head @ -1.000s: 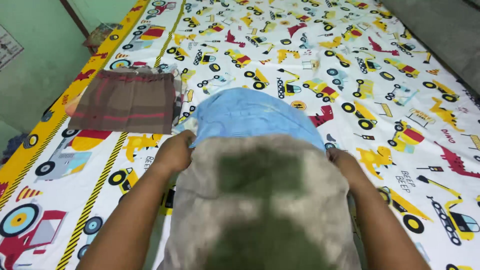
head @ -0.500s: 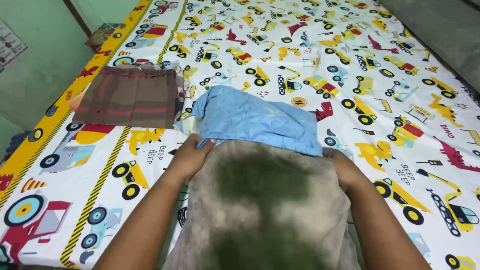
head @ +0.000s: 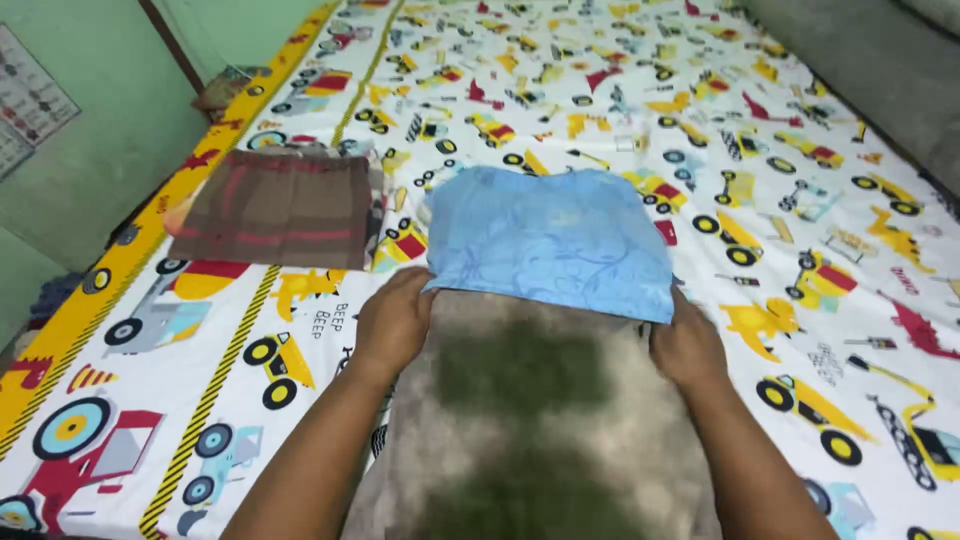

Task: The person folds a blue patterned sheet on a bed, then places a beige pillow on top and folds the sheet around it. The person smooths the fabric and adjusts the folded bundle on the bed.

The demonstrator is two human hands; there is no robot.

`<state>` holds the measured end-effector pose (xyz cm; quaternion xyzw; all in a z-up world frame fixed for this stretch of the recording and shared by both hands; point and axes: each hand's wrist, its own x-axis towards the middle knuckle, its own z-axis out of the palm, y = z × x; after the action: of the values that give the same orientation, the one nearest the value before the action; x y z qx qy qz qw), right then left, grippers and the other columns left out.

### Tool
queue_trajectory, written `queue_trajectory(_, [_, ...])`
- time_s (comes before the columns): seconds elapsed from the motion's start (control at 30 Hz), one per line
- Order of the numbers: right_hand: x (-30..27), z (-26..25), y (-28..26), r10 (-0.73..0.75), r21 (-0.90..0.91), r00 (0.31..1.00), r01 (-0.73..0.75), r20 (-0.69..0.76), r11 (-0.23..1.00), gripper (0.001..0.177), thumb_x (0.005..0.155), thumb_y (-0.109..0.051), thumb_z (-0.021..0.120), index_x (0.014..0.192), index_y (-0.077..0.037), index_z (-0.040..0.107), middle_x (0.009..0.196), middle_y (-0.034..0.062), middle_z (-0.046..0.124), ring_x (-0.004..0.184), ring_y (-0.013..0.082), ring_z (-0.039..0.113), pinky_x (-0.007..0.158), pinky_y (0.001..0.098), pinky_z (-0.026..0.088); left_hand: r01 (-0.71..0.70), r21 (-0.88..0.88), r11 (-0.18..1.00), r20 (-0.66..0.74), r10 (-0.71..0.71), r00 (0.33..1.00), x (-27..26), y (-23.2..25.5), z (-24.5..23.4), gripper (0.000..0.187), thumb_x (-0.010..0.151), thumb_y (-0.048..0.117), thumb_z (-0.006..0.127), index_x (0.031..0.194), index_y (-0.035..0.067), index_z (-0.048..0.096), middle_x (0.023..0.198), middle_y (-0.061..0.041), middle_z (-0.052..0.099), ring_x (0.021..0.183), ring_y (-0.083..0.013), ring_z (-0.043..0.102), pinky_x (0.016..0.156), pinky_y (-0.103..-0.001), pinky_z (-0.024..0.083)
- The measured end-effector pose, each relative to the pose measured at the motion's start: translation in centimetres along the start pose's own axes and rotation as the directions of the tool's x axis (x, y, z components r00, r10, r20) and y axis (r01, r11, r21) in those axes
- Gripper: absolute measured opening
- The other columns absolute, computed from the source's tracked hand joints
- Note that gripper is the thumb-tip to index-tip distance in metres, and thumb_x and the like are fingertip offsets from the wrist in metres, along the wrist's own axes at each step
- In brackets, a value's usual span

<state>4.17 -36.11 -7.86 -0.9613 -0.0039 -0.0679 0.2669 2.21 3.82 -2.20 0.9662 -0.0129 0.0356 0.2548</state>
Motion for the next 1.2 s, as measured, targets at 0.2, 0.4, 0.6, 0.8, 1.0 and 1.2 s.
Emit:
queue_trajectory(0.2, [-3.1,-2.0,-1.1,0.093,0.722,0.961,0.128,-0.259,0.680,0.039,0.100,0.005,0.057,0.137,-0.006,0.063,0.092,0.0097,0.063,0.088,0.0191,0.057,0.085,0.0326,0.050,-0.337,-0.284,0.898,-0.155,0.304,0.940,-3.4,-1.9,-0.3,0.013,0.097,0.019,0.063,0.097,0.013,0.075,0.092,-0.009,0.076,0.099,-0.0350,0.072,0.090,-0.045,0.055])
queue_trajectory(0.4, [-2.3,-0.6,4.0,0.219,0.222,0.945,-0.274,0.243,0.936,0.052,0.077,-0.036,0.082,0.123,-0.014,0.071,0.123,0.0223,0.075,0.127,0.0413,0.064,0.105,0.0518,0.050,-0.016,-0.225,0.974,0.190,0.060,0.980,-3.8,-3.2,-0.1,0.034,0.085,0.018,0.063,0.118,0.018,0.057,0.100,-0.014,0.070,0.096,-0.0407,0.069,0.079,-0.054,0.049])
queue_trajectory(0.6, [-3.1,1.3,-0.3,0.098,0.528,0.980,-0.177,0.173,0.830,0.056,0.077,-0.018,0.078,0.132,-0.016,0.070,0.113,0.0136,0.079,0.111,0.0284,0.072,0.100,0.0452,0.052,0.070,-0.453,0.889,0.194,0.022,0.981,-2.9,1.7,2.3,0.063,0.075,0.008,0.057,0.136,0.025,0.051,0.083,-0.010,0.066,0.080,-0.0315,0.068,0.078,-0.043,0.052])
queue_trajectory(0.8, [2.7,-4.7,0.6,0.371,0.409,0.909,-0.270,-0.190,0.871,0.067,0.097,-0.013,0.048,0.162,-0.010,0.033,0.150,0.0218,0.051,0.128,0.0360,0.052,0.104,0.0427,0.039,-0.496,-0.505,0.706,-0.686,0.021,0.727,2.1,4.4,4.0,0.040,0.093,0.012,0.061,0.123,-0.014,0.060,0.107,-0.044,0.061,0.113,-0.0526,0.060,0.097,-0.061,0.044])
queue_trajectory(1.0, [13.5,-4.3,0.9,-0.336,-0.077,0.681,0.381,-0.651,0.921,0.055,0.107,0.001,0.055,0.150,0.026,0.031,0.138,0.0551,0.044,0.126,0.0668,0.047,0.110,0.0680,0.038,-0.291,0.083,0.953,-0.695,0.265,0.668,9.3,4.0,-1.6,0.024,0.090,0.013,0.056,0.109,0.020,0.070,0.098,-0.006,0.066,0.098,-0.0363,0.069,0.088,-0.051,0.054])
queue_trajectory(1.2, [3.6,-0.5,-1.0,-0.043,0.003,0.954,0.046,-0.297,0.999,0.070,0.090,-0.020,0.051,0.159,-0.017,0.042,0.147,0.0174,0.046,0.126,0.0491,0.057,0.102,0.0628,0.050,0.065,0.142,0.988,-0.194,-0.036,0.980,4.9,0.0,3.4,0.054,0.094,0.029,0.045,0.148,0.028,0.050,0.136,-0.008,0.057,0.107,-0.0420,0.069,0.085,-0.058,0.057])
